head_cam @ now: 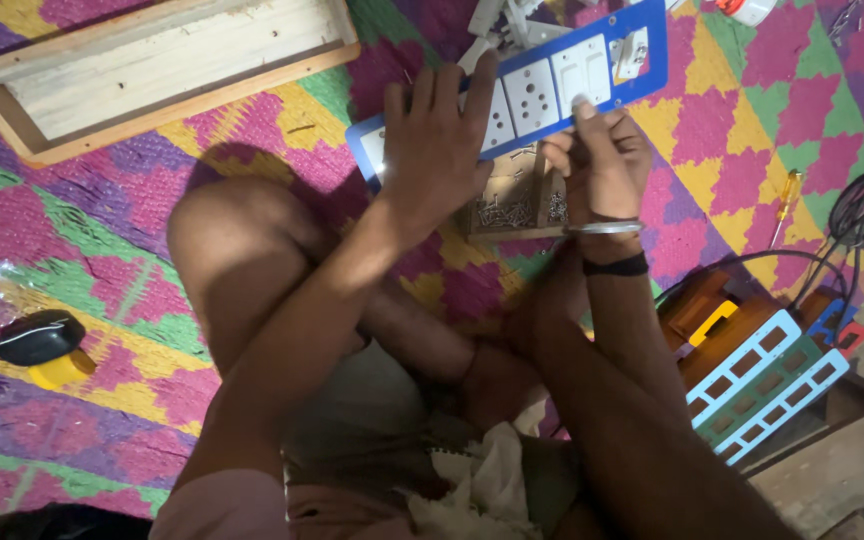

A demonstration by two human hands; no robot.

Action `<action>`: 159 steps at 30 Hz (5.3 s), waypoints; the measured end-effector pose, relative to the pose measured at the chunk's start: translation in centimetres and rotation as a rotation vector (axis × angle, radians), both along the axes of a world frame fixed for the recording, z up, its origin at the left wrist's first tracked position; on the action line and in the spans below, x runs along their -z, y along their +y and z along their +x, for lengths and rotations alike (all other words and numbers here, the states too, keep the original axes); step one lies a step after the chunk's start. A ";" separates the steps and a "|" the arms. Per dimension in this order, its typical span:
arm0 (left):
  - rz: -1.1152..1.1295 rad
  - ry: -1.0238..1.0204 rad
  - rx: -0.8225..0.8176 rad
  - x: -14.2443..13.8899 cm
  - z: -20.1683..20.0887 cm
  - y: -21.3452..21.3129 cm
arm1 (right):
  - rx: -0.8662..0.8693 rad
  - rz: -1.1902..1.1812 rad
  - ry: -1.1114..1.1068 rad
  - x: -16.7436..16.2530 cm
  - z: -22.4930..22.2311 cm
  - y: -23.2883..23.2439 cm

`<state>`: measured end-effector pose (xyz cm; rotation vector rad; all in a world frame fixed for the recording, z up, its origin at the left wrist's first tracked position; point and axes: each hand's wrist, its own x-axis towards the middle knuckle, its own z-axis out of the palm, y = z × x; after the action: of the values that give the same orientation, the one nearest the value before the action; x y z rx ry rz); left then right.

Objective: The person sits on a colorful mat and assembles white electrical socket modules into a blue plastic strip. They pick small metal fasteners from a wooden box and insert them into the modules, then place the modules into the strip.

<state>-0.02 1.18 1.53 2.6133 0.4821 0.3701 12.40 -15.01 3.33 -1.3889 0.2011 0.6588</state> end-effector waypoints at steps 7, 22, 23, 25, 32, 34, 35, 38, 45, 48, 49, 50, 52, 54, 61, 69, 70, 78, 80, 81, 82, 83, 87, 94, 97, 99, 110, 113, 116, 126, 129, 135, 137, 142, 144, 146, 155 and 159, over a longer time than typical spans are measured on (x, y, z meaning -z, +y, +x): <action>0.012 -0.014 0.011 -0.1 0.0 -0.4 | 0.000 -0.052 -0.205 1.5 -0.3 0.1; 0.038 0.003 -0.043 0.2 0.1 0.8 | -1.103 -0.710 -1.147 0.3 -5.2 -1.6; 0.039 0.000 -0.045 0.3 0.1 0.8 | -1.088 -0.693 -1.131 0.5 -5.2 -1.7; 0.037 0.003 -0.045 0.3 0.0 0.9 | -1.057 -0.659 -1.092 0.8 -5.1 -1.9; 0.022 0.006 -0.042 0.5 0.3 0.9 | -0.672 -0.102 -0.509 1.5 -3.5 -4.0; 0.028 0.014 -0.036 0.5 0.2 0.9 | -0.529 -0.144 -0.325 1.4 -3.2 -4.3; 0.029 0.010 -0.032 0.5 0.2 0.9 | -0.524 -0.151 -0.307 1.3 -3.2 -4.3; 0.049 0.007 -0.025 0.6 0.2 0.7 | -0.514 -0.186 -0.308 1.1 -3.2 -4.5; 0.064 -0.018 -0.007 0.7 0.0 0.6 | -0.347 -0.274 -0.618 1.4 -0.6 -5.2; 0.054 0.003 0.019 0.6 -0.1 0.5 | -0.196 -0.135 -0.408 1.5 1.1 -4.8; 0.044 -0.001 0.023 0.6 -0.1 0.5 | -0.137 -0.050 -0.306 1.4 1.6 -4.6; 0.037 -0.004 0.025 0.6 -0.1 0.4 | -0.113 -0.053 -0.242 1.3 2.0 -4.4; 0.034 -0.003 0.030 0.6 -0.1 0.4 | -0.066 -0.059 -0.110 1.0 2.4 -3.9; 0.044 -0.004 0.034 0.5 -0.1 0.4 | -0.082 -0.066 -0.108 0.6 2.5 -3.5; 0.087 0.021 0.061 0.4 -0.2 0.4 | -0.181 -0.134 -0.252 0.9 2.2 -3.3; 0.103 0.011 0.058 0.3 -0.4 0.4 | -0.125 -0.234 -0.486 1.4 1.4 -1.6; 0.087 0.002 0.051 0.3 -0.3 0.5 | -0.090 -0.241 -0.491 1.1 1.3 -1.3; 0.026 -0.051 0.018 0.4 -0.1 0.1 | 0.043 0.146 0.053 -0.5 1.5 -0.8; 0.006 -0.038 0.023 0.3 -0.3 0.1 | -0.013 0.205 -0.004 0.0 1.3 -0.9; -0.005 -0.035 0.026 0.3 -0.3 0.1 | -0.034 0.217 -0.027 0.2 1.2 -1.0; 0.005 -0.028 0.031 0.2 -0.3 0.2 | -0.055 0.226 -0.052 0.3 1.1 -1.0; 0.016 -0.020 0.038 0.2 -0.3 0.2 | -0.043 0.193 -0.042 0.3 1.0 -0.9; 0.005 -0.025 0.044 0.0 -0.3 0.1 | 0.030 0.090 0.003 0.3 0.7 -0.9; 0.023 -0.044 0.036 0.1 -0.4 -0.1 | 0.031 0.094 -0.065 0.2 0.4 -0.9; 0.014 -0.040 0.045 0.3 -0.5 -0.2 | 0.029 0.110 -0.113 1.0 0.3 -1.3; 0.016 -0.045 0.050 0.5 -0.5 -0.3 | 0.081 0.081 -0.137 1.6 0.2 -1.6; 0.023 0.005 -0.023 1.2 -0.1 1.0 | -0.721 -0.416 -1.071 0.3 -2.3 -3.2; 0.041 -0.022 -0.036 1.1 -0.2 0.8 | -1.010 -0.630 -1.255 -0.4 -4.1 -3.0; 0.044 -0.054 -0.027 1.1 -0.2 0.4 | -1.126 -0.719 -1.208 -0.3 -4.7 -2.2; 0.068 -0.055 -0.038 1.2 -0.2 0.5 | -0.928 -0.477 -1.061 1.2 -4.4 -3.9; 0.060 -0.018 0.009 1.2 -0.2 0.5 | -0.694 -0.354 -0.695 1.1 -2.9 -4.7; 0.057 0.021 0.104 0.8 -0.4 0.0 | -0.280 -0.080 -0.209 -1.4 1.7 -4.9; 0.064 0.009 0.112 0.8 -0.3 -0.1 | -0.346 -0.120 -0.316 -2.1 3.4 -4.5; 0.092 -0.032 0.109 0.6 -0.3 -0.2 | -0.496 -0.413 -0.652 -1.7 6.1 -2.8; 0.109 -0.036 0.110 0.5 -0.4 -0.2 | -0.542 -0.388 -0.708 -1.3 6.5 -2.4; 0.121 -0.048 0.116 0.4 -0.4 -0.1 | -0.541 -0.367 -0.733 -0.9 6.5 -2.3; 0.141 -0.075 0.160 0.6 -0.6 -0.1 | -0.446 -0.416 -0.725 -0.7 7.3 -0.9; 0.110 -0.044 0.040 0.8 -0.1 0.2 | -0.302 -0.467 -0.960 -0.9 5.1 -1.1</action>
<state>-0.10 1.37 0.76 2.7104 0.4045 0.4517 17.55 -16.16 4.23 -2.0605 -0.6681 0.1214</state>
